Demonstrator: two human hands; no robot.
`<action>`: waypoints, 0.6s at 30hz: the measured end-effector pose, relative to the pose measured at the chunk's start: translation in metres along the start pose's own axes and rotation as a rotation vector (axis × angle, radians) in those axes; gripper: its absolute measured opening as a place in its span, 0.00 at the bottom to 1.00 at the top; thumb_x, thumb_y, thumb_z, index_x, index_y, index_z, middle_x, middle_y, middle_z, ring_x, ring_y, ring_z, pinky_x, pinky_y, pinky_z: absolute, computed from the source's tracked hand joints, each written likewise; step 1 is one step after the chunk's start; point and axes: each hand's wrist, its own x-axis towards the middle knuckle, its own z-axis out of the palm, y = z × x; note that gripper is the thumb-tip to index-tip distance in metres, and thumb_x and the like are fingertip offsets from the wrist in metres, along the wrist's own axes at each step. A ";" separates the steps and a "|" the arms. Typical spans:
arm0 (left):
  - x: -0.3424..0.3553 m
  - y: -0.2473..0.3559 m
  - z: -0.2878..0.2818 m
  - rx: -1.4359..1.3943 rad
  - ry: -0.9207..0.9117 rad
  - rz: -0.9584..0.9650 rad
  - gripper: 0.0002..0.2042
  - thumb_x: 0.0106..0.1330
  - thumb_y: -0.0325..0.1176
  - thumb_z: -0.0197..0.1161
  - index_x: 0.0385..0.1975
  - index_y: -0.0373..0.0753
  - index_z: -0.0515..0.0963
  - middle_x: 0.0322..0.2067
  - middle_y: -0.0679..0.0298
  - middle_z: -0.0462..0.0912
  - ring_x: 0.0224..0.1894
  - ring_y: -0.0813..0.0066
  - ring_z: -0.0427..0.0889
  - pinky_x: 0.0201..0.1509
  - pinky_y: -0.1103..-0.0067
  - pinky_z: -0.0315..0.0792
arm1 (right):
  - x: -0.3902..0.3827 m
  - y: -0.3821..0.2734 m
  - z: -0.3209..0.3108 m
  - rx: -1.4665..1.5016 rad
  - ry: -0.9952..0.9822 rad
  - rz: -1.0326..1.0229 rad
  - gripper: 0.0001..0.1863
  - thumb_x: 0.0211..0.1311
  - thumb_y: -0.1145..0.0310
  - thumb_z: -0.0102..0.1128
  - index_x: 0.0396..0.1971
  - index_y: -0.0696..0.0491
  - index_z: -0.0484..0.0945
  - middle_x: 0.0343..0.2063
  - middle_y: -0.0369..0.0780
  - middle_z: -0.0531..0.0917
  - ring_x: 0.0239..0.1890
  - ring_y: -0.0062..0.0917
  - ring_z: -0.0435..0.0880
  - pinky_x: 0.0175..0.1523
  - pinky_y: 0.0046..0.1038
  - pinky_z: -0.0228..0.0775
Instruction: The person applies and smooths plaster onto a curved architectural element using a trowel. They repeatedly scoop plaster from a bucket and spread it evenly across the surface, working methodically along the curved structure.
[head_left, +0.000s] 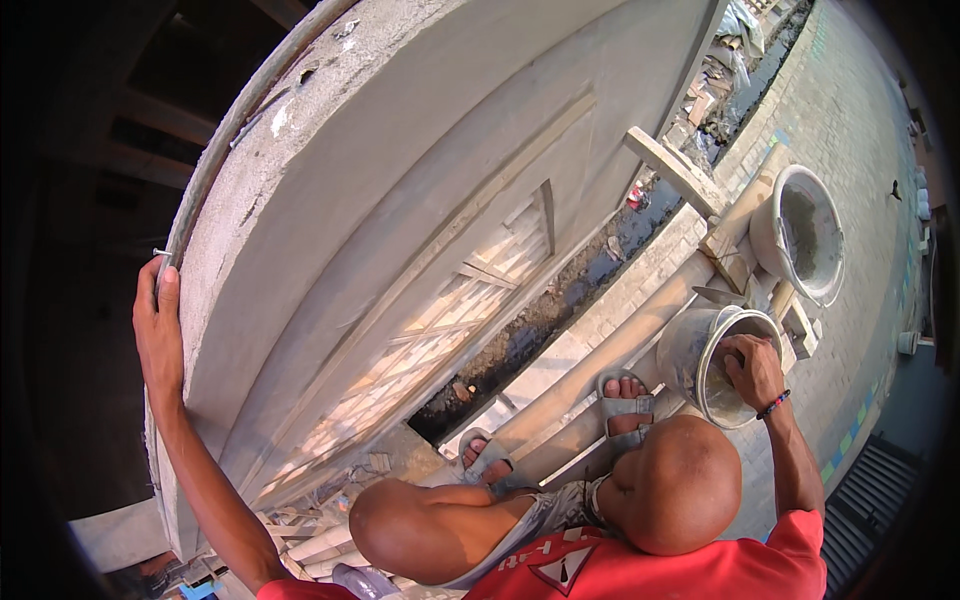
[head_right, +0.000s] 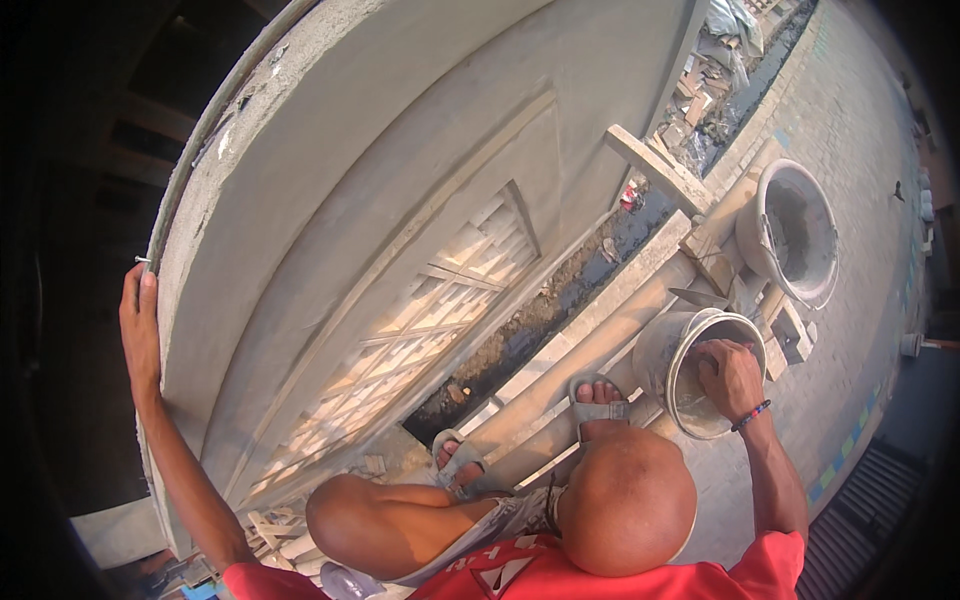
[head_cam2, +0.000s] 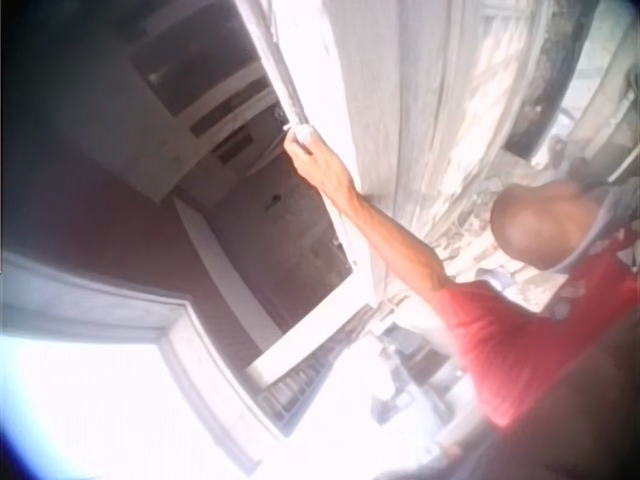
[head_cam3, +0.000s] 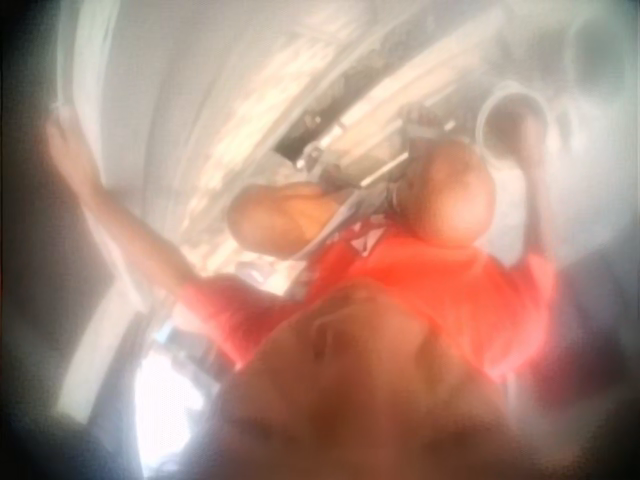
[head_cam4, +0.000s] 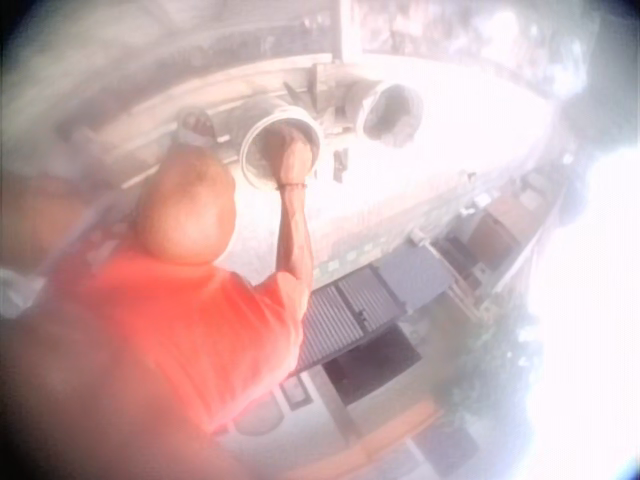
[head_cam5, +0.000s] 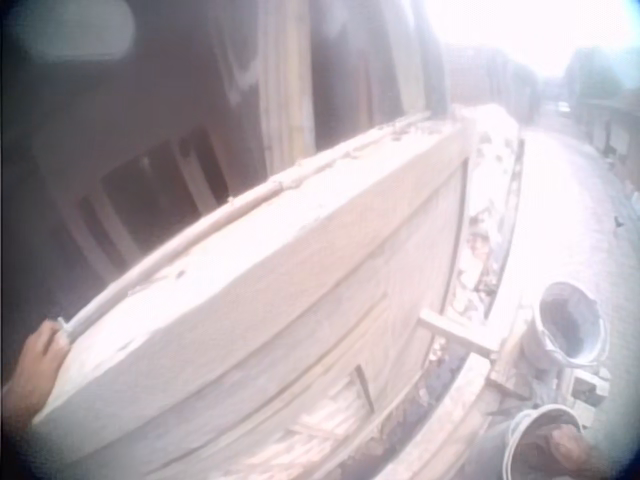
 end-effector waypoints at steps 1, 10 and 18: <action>0.000 0.000 0.000 0.005 -0.008 -0.021 0.28 0.75 0.59 0.48 0.57 0.40 0.75 0.48 0.52 0.80 0.53 0.60 0.76 0.63 0.68 0.64 | -0.005 0.000 -0.004 -0.005 0.030 -0.005 0.13 0.51 0.73 0.57 0.37 0.56 0.85 0.36 0.50 0.86 0.41 0.47 0.85 0.50 0.43 0.76; 0.000 -0.002 0.001 0.022 0.036 -0.027 0.31 0.73 0.63 0.48 0.58 0.41 0.75 0.50 0.51 0.80 0.55 0.59 0.77 0.65 0.65 0.64 | -0.033 0.000 -0.050 -0.084 -0.042 0.244 0.14 0.54 0.73 0.56 0.39 0.60 0.85 0.32 0.51 0.86 0.38 0.47 0.86 0.47 0.41 0.77; -0.001 0.000 0.001 0.017 0.023 -0.021 0.33 0.70 0.67 0.47 0.58 0.43 0.76 0.50 0.50 0.81 0.55 0.56 0.77 0.63 0.62 0.66 | 0.016 -0.062 -0.075 0.716 0.280 -0.010 0.26 0.59 0.74 0.66 0.59 0.60 0.77 0.43 0.42 0.84 0.42 0.23 0.81 0.50 0.27 0.73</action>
